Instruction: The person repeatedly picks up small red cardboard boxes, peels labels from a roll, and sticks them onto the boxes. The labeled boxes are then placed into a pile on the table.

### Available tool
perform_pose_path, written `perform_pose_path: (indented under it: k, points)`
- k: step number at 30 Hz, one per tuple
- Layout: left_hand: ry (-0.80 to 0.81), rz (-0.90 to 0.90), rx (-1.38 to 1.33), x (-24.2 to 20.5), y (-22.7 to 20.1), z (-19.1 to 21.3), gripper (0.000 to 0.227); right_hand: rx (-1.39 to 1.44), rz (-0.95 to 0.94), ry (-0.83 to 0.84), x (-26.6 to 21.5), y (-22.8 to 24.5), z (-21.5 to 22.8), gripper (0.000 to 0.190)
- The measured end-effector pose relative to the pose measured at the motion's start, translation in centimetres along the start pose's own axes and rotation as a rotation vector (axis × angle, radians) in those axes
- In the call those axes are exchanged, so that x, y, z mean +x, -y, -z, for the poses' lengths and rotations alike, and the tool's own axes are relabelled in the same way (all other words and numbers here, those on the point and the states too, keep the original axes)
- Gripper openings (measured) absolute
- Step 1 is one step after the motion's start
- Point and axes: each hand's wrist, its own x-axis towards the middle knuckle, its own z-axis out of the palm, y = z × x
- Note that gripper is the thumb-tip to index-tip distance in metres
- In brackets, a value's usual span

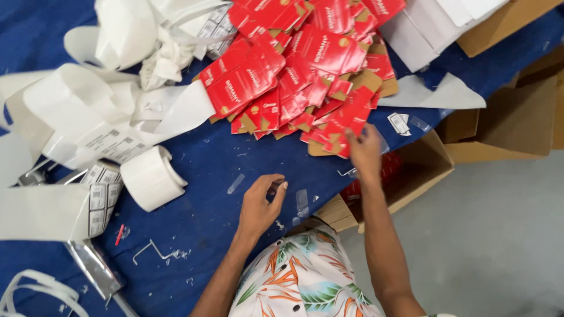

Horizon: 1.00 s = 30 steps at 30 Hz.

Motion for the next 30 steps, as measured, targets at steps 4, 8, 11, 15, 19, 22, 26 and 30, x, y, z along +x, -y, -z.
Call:
perform_pose_path:
  k: [4,8,11,15,19,22,26,30]
  points:
    - [0.001,0.041,-0.021,-1.0,0.7,0.6,0.02,0.168,-0.193,-0.151,-1.0,-1.7,5.0,0.045]
    - [0.049,0.068,-0.038,-0.4,0.9,0.8,0.022,0.198,-0.075,-0.19,-3.1,-1.5,9.5,0.043]
    - [0.166,0.088,-0.22,0.2,0.7,-0.5,0.033,0.291,-0.05,-0.189,-6.7,-0.5,12.0,0.043]
    - [0.454,0.203,-0.656,0.5,0.6,-2.6,0.052,0.39,-0.121,-0.022,-11.9,0.7,9.6,0.047]
    - [0.375,0.327,-0.941,-0.1,1.2,-2.0,0.05,0.37,-0.35,0.189,-14.3,2.1,2.6,0.047]
    - [0.185,0.328,-0.816,-1.4,2.2,0.1,0.048,0.508,-0.329,0.277,-13.7,2.8,-1.9,0.043]
    - [0.021,0.42,-0.72,-2.9,3.3,2.9,0.044,0.344,-0.215,0.328,-11.9,3.3,-6.0,0.041]
    - [-0.15,0.358,-0.817,-3.7,3.9,4.9,0.041,0.574,-0.33,0.454,-10.8,4.4,-8.1,0.045]
